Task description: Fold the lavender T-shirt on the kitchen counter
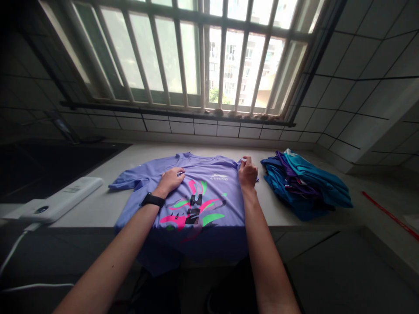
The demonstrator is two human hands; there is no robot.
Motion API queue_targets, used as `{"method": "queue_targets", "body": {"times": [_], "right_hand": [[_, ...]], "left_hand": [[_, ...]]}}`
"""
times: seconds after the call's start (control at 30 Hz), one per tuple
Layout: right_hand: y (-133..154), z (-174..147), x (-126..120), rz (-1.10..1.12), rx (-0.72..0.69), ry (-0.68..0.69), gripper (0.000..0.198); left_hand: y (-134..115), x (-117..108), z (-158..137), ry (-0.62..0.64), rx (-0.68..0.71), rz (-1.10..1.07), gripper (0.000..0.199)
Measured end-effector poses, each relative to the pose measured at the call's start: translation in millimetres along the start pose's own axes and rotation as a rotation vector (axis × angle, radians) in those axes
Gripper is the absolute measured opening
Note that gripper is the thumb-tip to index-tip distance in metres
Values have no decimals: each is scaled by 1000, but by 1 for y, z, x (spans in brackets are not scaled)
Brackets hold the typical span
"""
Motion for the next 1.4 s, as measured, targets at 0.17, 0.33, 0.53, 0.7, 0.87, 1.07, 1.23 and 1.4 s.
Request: {"method": "queue_targets", "body": {"times": [0.17,0.33,0.53,0.7,0.87,1.07,1.23,1.4], "right_hand": [[-1,-2,0,83,73,34,39],[-1,-1,-5,218,-17,20,56],[-14,-1,8,-104,86,208,32],[-13,-6,16,-206,32,390,44],[-9,-6,4,-255,75,227,60],[-5,-4,1,-238,15,164,28],[-8,-11,16,-232,-23,388,23],[-11,-9,15,-195,-42,315,14]], "left_hand": [[0,0,0,-4,2,-16,38],[0,0,0,3,2,-6,38],[0,-1,0,21,0,11,38],[0,1,1,17,6,-1,38],[1,2,1,-4,6,-17,38],[2,3,2,-8,5,-30,37],[2,3,2,-14,1,-48,36],[2,4,2,-3,2,-51,37]]}}
Point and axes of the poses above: each hand's wrist, its own z-axis towards the middle knuckle, its own x-axis out of the palm, y = z × x, the point moved 3 cm from there along z, towards the middle knuckle, and after that the axes turned 14 degrees about z, right-handed, at the moved point
